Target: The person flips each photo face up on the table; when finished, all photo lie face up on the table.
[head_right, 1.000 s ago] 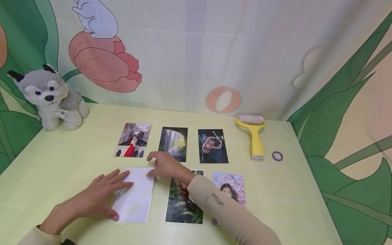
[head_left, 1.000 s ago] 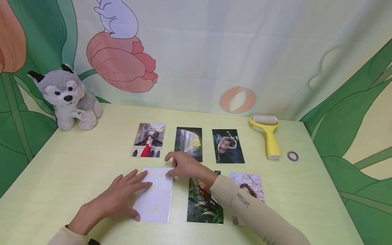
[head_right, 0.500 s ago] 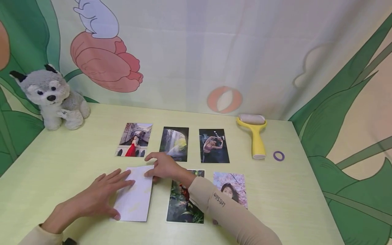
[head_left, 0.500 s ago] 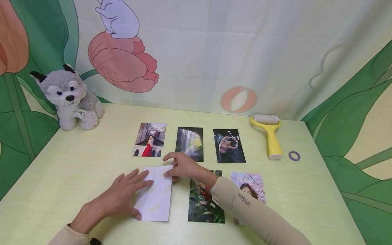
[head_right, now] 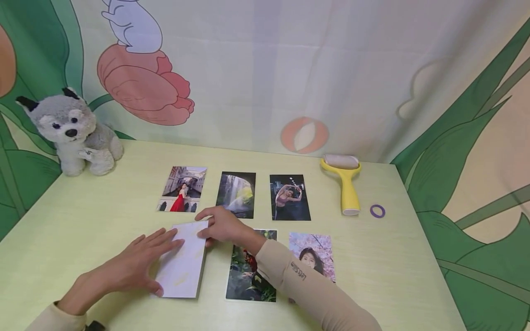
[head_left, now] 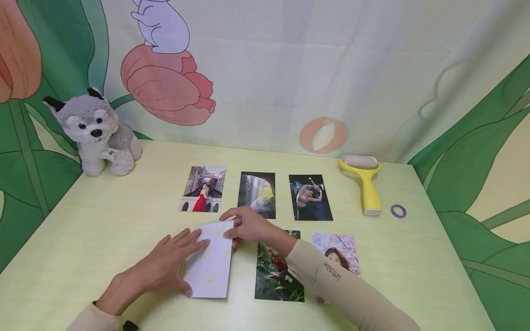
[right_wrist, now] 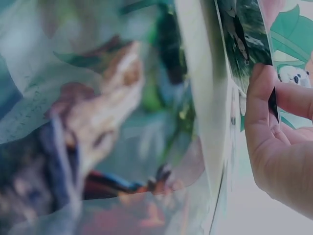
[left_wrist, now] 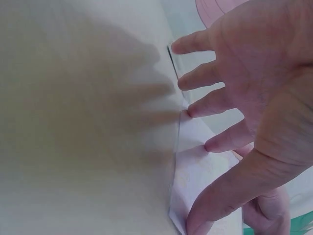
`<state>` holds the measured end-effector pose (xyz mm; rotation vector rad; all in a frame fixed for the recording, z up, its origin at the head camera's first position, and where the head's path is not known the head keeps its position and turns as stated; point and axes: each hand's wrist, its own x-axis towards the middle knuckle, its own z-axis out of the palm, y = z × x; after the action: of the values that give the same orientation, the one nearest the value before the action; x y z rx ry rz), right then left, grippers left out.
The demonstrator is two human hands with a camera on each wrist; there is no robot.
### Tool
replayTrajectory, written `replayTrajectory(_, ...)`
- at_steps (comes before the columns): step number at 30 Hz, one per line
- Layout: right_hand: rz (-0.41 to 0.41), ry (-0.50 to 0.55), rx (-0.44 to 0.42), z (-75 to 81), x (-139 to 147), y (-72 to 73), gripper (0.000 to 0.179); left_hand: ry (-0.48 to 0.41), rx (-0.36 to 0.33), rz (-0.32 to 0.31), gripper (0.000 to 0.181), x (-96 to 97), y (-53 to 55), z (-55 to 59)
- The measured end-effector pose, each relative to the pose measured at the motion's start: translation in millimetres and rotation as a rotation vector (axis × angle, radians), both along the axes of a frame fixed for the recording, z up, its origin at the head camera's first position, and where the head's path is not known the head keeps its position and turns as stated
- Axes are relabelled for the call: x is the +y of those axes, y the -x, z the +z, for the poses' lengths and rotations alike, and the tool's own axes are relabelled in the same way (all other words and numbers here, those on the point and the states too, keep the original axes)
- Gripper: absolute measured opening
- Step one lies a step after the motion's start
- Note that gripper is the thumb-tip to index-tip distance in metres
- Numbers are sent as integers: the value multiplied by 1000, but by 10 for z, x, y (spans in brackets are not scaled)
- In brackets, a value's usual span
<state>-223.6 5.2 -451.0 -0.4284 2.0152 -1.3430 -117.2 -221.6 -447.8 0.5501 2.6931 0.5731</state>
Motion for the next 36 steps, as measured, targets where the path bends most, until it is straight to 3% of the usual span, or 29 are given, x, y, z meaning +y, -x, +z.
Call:
replayTrajectory(5,-25,82,-25,44,38,36,45,-40,34,-14,107,10,7,57)
replayTrajectory(9,-57,95,-17,86,62,54,45,-74,96,-33,110,25,3,79)
replayTrajectory(14,-119,134,-11,172,92,74,44,-114,124,-36,112,93,-1,76)
replayTrajectory(23,-238,269,22,245,117,120,40,-150,322,-65,103,213,16,21)
replayTrajectory(29,-335,317,57,279,111,99,36,-172,322,-60,89,278,16,51)
replayTrajectory(36,-399,384,162,278,103,88,27,-299,346,-83,84,286,29,55)
